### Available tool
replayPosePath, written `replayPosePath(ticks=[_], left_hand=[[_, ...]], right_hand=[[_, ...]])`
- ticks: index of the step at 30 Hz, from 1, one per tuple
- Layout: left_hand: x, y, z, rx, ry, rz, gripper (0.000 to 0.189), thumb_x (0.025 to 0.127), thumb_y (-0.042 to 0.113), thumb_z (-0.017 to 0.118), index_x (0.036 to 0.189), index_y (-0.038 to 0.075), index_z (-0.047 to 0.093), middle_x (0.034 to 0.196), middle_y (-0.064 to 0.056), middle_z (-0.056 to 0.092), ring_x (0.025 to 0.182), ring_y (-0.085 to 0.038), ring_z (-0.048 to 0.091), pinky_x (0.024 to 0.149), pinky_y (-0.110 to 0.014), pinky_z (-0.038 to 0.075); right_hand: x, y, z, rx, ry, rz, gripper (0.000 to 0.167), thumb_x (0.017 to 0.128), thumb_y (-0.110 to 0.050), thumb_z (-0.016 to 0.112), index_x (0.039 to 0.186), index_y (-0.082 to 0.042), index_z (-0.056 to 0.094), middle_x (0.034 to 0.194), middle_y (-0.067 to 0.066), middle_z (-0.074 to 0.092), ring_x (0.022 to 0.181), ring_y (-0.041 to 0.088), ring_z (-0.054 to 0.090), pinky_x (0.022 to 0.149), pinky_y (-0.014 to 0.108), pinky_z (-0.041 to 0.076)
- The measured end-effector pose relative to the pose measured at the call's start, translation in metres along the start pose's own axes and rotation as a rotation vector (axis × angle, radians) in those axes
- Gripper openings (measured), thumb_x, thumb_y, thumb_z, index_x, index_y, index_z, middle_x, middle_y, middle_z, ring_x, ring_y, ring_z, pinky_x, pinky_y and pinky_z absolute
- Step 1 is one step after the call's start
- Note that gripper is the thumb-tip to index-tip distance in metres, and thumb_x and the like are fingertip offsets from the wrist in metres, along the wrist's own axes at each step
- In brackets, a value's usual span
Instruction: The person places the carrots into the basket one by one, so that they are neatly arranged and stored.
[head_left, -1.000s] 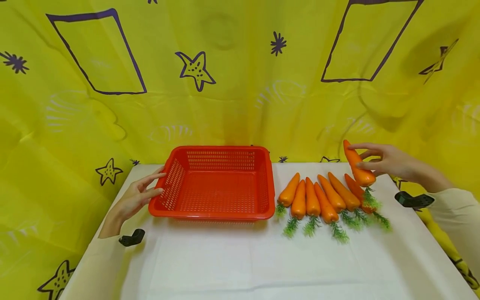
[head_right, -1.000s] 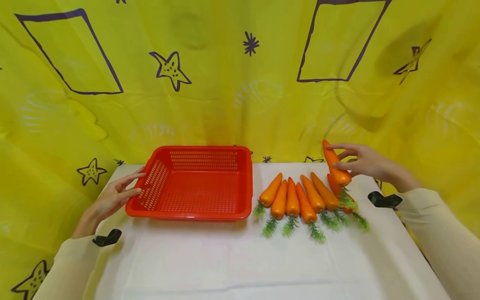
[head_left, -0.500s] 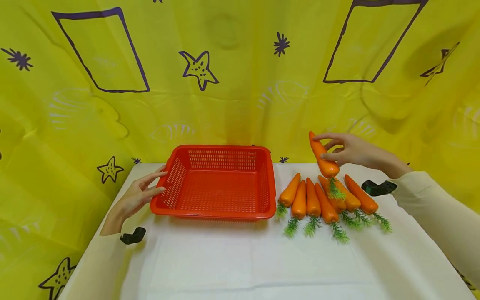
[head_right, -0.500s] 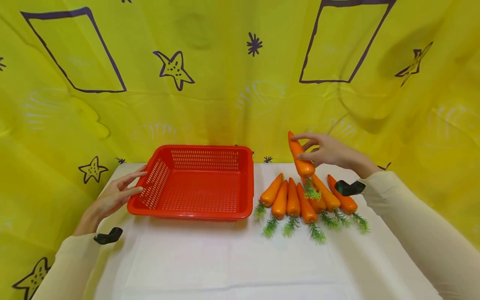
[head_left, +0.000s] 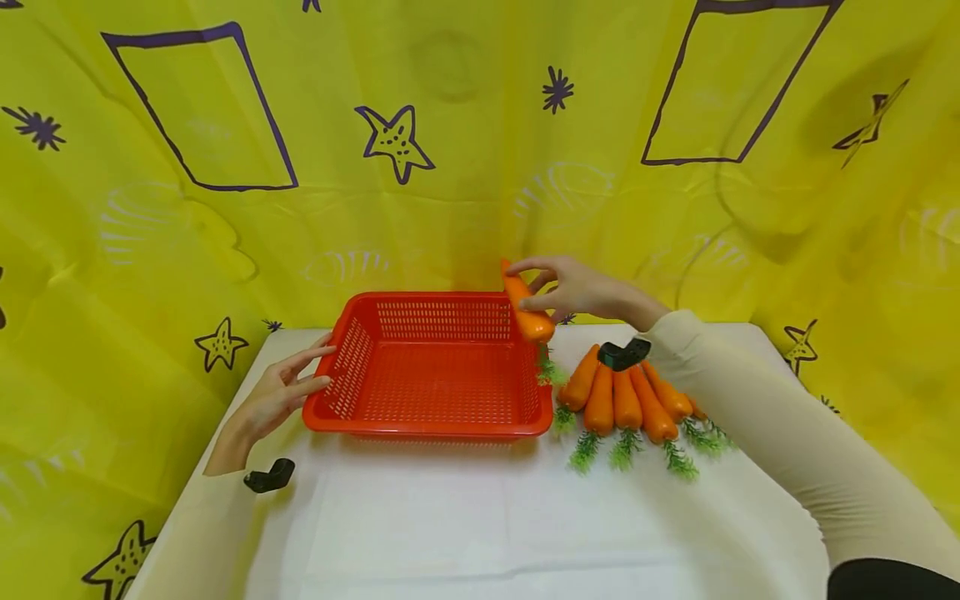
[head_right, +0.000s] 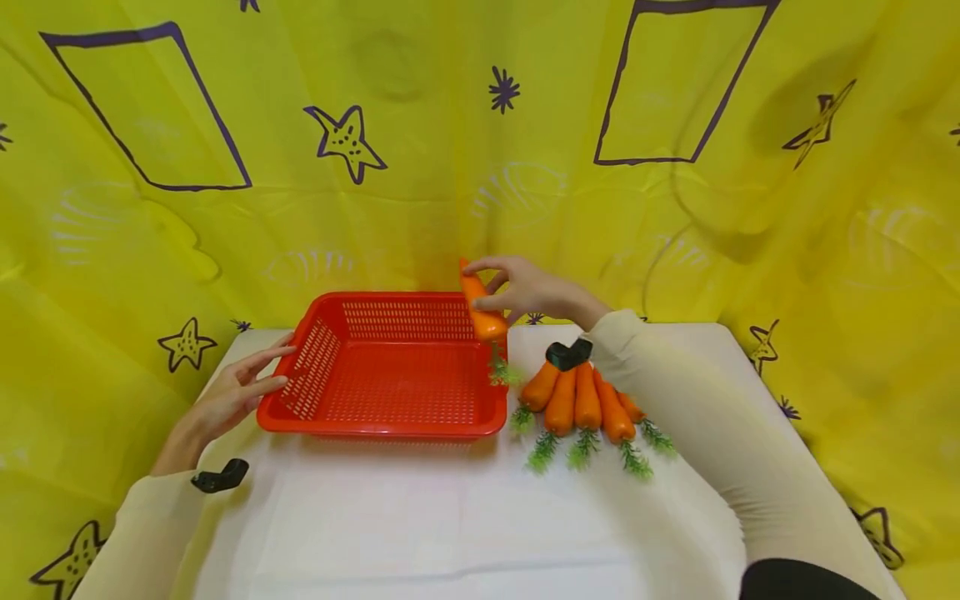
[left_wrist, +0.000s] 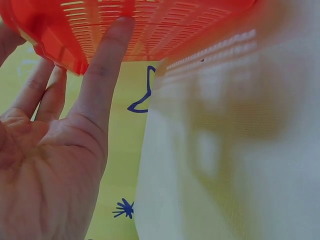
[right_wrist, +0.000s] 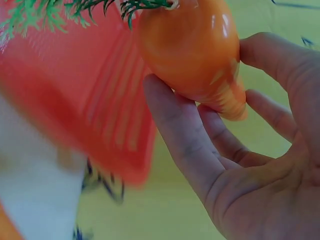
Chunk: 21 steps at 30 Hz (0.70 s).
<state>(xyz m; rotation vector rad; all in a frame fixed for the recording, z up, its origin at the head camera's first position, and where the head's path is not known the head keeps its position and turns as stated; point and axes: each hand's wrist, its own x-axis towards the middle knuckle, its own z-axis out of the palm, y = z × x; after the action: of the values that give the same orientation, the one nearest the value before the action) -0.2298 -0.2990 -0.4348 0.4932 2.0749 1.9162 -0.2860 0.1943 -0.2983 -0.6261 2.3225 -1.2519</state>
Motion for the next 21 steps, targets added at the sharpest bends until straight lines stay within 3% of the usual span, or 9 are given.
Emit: replayPosePath(ticks=[6, 14, 17, 21], left_hand=[[0.0, -0.003, -0.002, 0.005, 0.0, 0.0, 0.054, 0.104, 0.001, 0.056, 0.155, -0.003, 0.038, 0.173, -0.005, 0.008, 0.149, -0.029, 0.034, 0.098, -0.029, 0.053], [-0.001, -0.005, -0.003, 0.001, 0.008, 0.0, 0.054, 0.104, 0.0, 0.056, 0.155, -0.003, 0.039, 0.173, -0.004, 0.01, 0.152, -0.036, 0.026, 0.098, -0.029, 0.052], [0.0, -0.006, -0.003, 0.003, 0.005, 0.002, 0.055, 0.103, 0.001, 0.057, 0.155, -0.002, 0.039, 0.173, -0.004, 0.01, 0.151, -0.033, 0.027, 0.098, -0.029, 0.052], [0.001, -0.006, -0.005, -0.001, 0.005, 0.001, 0.055, 0.104, 0.001, 0.057, 0.155, -0.001, 0.039, 0.173, -0.004, 0.011, 0.142, -0.015, 0.042, 0.098, -0.03, 0.053]], right_hand=[[0.052, -0.009, 0.048, 0.079, -0.055, -0.01, 0.058, 0.1, -0.013, 0.069, 0.154, -0.014, 0.048, 0.131, 0.023, 0.058, 0.09, 0.028, 0.068, 0.074, 0.045, 0.061], [0.108, -0.017, 0.113, 0.128, -0.1, 0.001, 0.061, 0.099, -0.014, 0.07, 0.155, -0.011, 0.045, 0.123, 0.024, 0.059, 0.092, 0.028, 0.066, 0.076, 0.044, 0.061], [0.125, -0.015, 0.132, 0.152, -0.101, 0.028, 0.062, 0.099, -0.014, 0.07, 0.155, -0.011, 0.045, 0.123, 0.021, 0.06, 0.09, 0.027, 0.066, 0.074, 0.043, 0.061], [0.144, -0.012, 0.152, 0.173, -0.093, 0.052, 0.061, 0.098, -0.012, 0.07, 0.154, -0.01, 0.046, 0.125, 0.02, 0.058, 0.089, 0.028, 0.068, 0.07, 0.042, 0.062]])
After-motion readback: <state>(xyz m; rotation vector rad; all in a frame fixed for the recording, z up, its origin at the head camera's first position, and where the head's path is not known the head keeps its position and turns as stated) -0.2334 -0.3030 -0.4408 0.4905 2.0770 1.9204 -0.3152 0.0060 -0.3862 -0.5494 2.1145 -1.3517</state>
